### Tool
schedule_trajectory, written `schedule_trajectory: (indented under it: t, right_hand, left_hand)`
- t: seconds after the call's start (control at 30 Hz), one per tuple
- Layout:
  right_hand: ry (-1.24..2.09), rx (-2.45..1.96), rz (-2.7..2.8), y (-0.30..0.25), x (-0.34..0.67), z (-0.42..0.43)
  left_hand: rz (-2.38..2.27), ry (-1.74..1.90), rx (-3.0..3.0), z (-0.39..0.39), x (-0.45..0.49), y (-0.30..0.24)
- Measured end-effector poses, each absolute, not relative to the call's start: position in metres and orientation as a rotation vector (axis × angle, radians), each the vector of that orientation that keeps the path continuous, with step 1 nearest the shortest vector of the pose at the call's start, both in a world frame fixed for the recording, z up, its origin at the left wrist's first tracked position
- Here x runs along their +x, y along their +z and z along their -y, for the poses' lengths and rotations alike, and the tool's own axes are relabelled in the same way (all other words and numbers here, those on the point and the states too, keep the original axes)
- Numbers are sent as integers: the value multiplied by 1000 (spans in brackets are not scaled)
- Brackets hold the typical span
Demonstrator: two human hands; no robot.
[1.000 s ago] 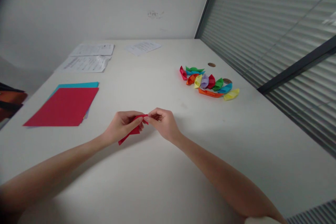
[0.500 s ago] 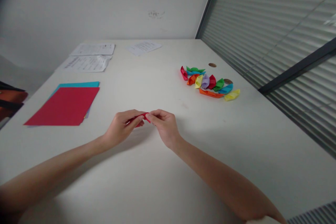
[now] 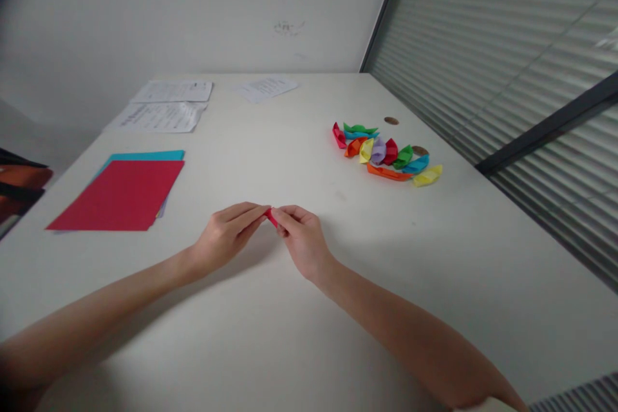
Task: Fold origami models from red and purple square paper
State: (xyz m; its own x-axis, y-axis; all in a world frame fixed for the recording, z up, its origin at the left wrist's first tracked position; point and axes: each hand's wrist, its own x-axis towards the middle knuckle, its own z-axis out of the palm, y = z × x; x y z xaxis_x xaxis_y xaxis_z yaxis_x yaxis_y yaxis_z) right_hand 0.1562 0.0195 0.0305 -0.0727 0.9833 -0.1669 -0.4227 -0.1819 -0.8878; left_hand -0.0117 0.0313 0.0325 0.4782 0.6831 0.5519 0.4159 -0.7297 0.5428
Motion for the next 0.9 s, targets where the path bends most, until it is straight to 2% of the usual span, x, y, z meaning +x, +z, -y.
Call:
schedule_trajectory:
  t: [0.23,0.47,0.7,0.9]
  right_hand:
    - [1339,-943,978,35,156,-11]
    - [1065,-1002,1196,34,160,-12]
    - [1172,-956,1231,37,168,-17]
    - [1060,-929,1270,36,167,-19]
  left_hand:
    - [-947,1005,1960,-25,-3,58]
    - [-877,1001,1824,-21,-3,58]
    - [-876,994,1617,-20,0,59]
    - [-888,987,1582,-20,0,56]
